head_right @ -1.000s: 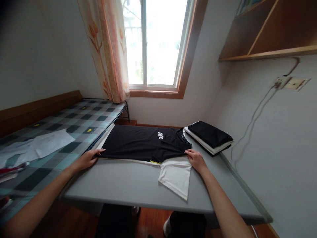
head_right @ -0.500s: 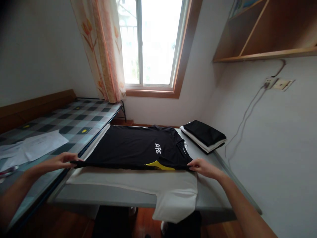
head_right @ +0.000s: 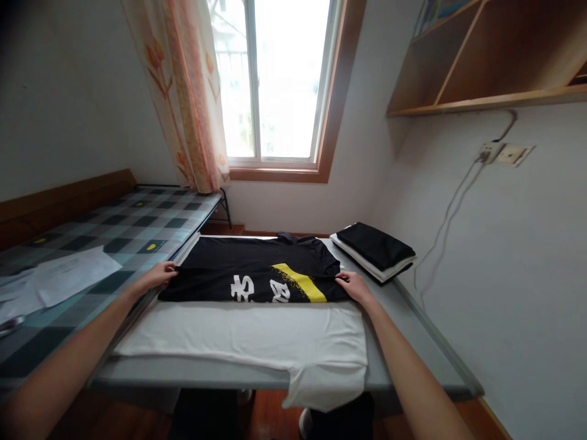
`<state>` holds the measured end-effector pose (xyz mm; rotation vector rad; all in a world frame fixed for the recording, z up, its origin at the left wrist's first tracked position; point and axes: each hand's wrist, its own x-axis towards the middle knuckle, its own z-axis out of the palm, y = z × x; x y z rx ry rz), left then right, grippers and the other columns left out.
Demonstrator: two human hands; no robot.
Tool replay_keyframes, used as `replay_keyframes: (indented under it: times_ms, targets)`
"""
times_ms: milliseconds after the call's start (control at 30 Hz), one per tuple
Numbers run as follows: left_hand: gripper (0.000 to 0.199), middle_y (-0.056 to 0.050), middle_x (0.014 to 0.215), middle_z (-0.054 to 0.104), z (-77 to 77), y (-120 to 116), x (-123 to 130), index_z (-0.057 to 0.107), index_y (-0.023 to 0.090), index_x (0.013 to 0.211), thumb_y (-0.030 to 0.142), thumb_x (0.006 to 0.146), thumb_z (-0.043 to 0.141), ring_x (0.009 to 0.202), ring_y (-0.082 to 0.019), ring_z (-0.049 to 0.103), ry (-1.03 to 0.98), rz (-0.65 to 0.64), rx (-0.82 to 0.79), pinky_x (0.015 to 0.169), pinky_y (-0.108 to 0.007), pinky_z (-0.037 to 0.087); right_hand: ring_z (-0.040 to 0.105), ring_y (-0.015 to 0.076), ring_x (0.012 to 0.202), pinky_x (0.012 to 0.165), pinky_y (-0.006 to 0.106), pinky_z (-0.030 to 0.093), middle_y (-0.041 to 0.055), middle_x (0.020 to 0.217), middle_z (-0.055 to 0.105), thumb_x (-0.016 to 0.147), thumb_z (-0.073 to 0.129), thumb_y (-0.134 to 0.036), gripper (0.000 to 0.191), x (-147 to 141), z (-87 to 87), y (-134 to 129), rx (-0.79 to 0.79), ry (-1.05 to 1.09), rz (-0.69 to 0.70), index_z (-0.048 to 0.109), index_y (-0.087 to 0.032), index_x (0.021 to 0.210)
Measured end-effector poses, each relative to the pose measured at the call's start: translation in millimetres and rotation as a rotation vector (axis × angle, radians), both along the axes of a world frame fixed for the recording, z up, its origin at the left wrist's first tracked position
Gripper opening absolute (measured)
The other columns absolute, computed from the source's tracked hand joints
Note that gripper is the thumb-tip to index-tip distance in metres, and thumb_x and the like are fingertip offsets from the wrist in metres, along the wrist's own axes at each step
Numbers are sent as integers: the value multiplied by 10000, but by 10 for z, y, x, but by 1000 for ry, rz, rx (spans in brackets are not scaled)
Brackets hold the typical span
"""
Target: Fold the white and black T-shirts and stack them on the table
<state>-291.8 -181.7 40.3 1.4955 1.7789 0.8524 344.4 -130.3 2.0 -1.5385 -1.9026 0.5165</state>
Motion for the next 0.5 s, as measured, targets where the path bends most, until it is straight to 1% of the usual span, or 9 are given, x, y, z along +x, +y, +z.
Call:
replay_keyframes:
  times_ms: [100, 200, 267, 400, 500]
  targets:
    - [344, 55, 515, 532, -37, 17, 29, 546, 163, 755, 424, 539, 602, 434, -121, 496, 16, 76, -10, 414, -218, 383, 670, 271, 766, 721, 375, 505, 87, 818, 737, 699, 574, -468, 310, 36, -107, -11, 13, 37, -44, 710, -198, 767]
    - [319, 47, 518, 540, -55, 30, 49, 544, 177, 759, 431, 569, 574, 471, -145, 531, 58, 173, 6, 434, -223, 392, 666, 261, 772, 720, 349, 497, 87, 797, 729, 712, 555, -482, 333, 40, -129, -47, 10, 72, -94, 699, -186, 764]
    - [274, 25, 541, 567, -91, 45, 57, 548, 186, 734, 417, 587, 561, 521, -167, 570, 147, 227, 32, 470, -232, 409, 662, 250, 781, 730, 336, 489, 87, 814, 724, 718, 554, -466, 324, 9, -125, -81, 19, 55, -143, 694, -182, 784]
    - [243, -22, 625, 633, -182, 68, 72, 584, 196, 740, 413, 640, 539, 653, -215, 638, 375, 275, 112, 564, -249, 429, 643, 230, 814, 739, 319, 469, 87, 877, 696, 754, 548, -393, 254, -91, -109, -162, 78, -140, -241, 685, -192, 827]
    - [314, -47, 682, 662, -198, 61, 95, 607, 193, 767, 486, 669, 555, 708, -237, 654, 435, 279, 117, 603, -263, 441, 632, 227, 831, 720, 311, 459, 92, 904, 676, 789, 533, -375, 235, -137, -98, -205, 92, -256, -298, 679, -200, 846]
